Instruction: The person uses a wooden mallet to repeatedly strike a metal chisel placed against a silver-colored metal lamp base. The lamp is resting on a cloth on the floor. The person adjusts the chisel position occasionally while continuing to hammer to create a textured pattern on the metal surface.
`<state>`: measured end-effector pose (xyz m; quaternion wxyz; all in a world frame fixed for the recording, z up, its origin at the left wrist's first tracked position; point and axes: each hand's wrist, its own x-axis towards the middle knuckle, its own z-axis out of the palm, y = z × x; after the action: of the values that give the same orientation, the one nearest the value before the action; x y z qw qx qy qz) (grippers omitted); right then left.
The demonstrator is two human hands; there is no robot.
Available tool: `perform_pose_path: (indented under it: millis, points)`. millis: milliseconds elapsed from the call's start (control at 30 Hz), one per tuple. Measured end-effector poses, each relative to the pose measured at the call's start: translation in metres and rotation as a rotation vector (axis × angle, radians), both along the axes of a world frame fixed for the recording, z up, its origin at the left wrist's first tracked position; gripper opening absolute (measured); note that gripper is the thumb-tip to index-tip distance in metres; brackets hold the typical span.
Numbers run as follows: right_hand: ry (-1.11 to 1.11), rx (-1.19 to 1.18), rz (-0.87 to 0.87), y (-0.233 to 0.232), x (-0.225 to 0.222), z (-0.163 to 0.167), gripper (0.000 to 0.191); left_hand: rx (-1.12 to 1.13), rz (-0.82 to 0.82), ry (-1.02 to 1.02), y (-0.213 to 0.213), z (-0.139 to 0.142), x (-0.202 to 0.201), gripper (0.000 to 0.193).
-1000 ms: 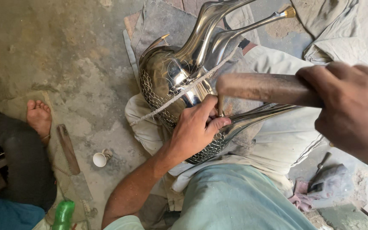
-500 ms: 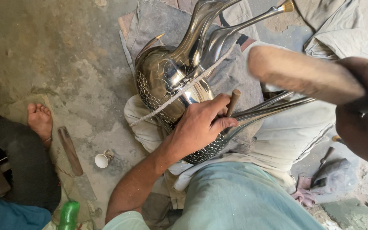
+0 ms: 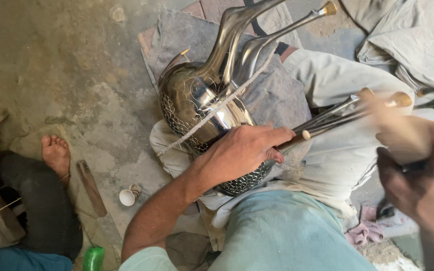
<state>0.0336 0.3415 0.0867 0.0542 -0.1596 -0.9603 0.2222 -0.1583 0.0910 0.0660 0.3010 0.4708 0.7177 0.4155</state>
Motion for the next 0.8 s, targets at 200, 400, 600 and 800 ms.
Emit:
perform_pose_path:
  millis: [200,400,600,800]
  points:
    - [0.156,-0.159,-0.247,-0.038,0.064,-0.065,0.038,-0.125,-0.222,0.049,0.009,0.010,-0.005,0.036]
    - [0.462,-0.349,-0.440,-0.077,0.066,-0.083,0.041,-0.120,-0.286,0.161,0.004,0.016,0.000,0.037]
    - [0.190,0.210,-0.192,-0.046,0.055,-0.062,0.044,0.037,-0.055,0.075,-0.011,-0.004,0.007,0.029]
    - [0.130,-0.055,-0.224,-0.024,0.030,-0.041,0.032,0.047,0.312,-0.072,-0.027,-0.021,0.009,0.037]
